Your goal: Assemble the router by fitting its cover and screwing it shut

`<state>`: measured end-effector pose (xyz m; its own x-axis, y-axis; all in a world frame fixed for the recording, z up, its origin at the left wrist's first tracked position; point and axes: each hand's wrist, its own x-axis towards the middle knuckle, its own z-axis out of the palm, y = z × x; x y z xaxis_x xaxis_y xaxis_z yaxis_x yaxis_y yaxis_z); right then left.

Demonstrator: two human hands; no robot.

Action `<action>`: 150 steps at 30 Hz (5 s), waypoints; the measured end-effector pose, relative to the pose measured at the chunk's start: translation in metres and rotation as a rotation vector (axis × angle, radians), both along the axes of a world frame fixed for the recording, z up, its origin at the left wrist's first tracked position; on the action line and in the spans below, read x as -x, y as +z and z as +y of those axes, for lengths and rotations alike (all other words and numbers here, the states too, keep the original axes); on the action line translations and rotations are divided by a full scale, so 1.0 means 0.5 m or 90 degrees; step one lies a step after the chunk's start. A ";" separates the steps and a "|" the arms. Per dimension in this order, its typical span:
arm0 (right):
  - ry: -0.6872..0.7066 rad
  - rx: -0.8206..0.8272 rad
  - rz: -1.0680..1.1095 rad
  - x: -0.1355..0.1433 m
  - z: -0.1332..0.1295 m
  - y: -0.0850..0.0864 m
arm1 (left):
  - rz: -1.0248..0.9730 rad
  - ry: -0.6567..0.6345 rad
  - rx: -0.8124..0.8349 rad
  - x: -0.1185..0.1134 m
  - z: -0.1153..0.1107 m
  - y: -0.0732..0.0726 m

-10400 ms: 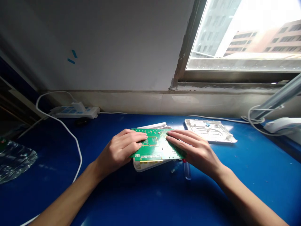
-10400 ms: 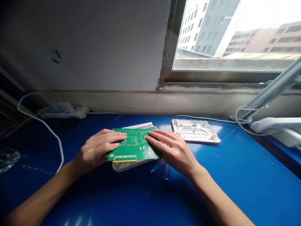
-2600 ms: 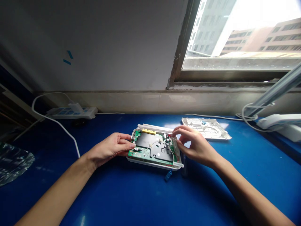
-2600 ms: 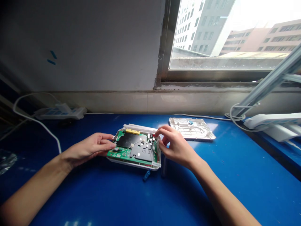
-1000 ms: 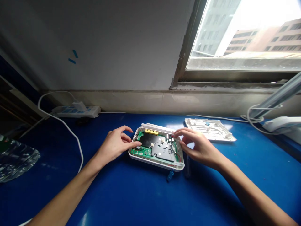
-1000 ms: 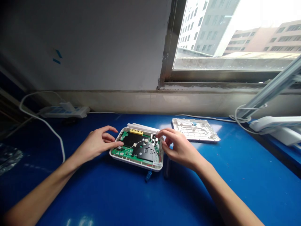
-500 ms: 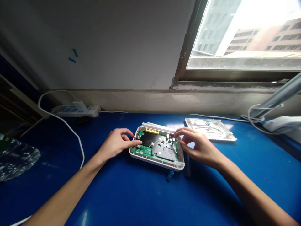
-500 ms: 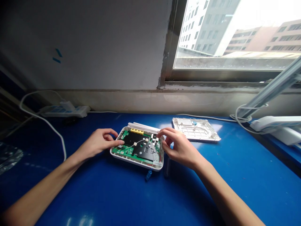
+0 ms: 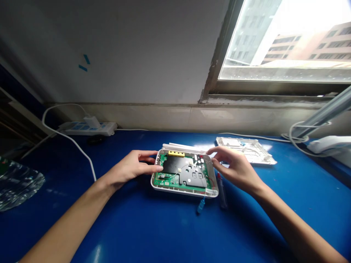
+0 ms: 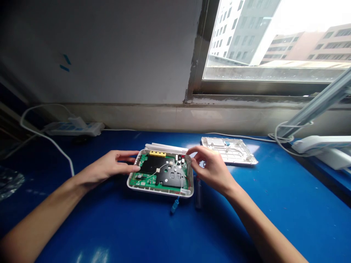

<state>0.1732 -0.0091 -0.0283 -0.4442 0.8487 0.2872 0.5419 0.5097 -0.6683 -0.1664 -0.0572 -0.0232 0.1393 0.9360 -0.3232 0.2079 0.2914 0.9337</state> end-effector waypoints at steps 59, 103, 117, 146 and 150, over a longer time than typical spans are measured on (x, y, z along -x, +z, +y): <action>0.156 -0.031 -0.085 0.004 -0.013 0.006 | -0.118 -0.072 0.032 -0.009 -0.017 0.005; 0.181 0.021 -0.136 -0.001 -0.019 0.024 | -0.111 -0.176 0.060 0.007 -0.022 0.024; 0.183 0.024 -0.136 0.001 -0.022 0.029 | -0.117 -0.160 0.051 0.003 -0.021 0.010; 0.209 -0.030 -0.125 -0.001 -0.026 0.031 | -0.123 -0.156 -0.029 0.004 -0.024 0.006; 0.230 -0.032 -0.078 -0.006 -0.025 0.035 | -0.114 -0.138 -0.029 0.006 -0.022 0.006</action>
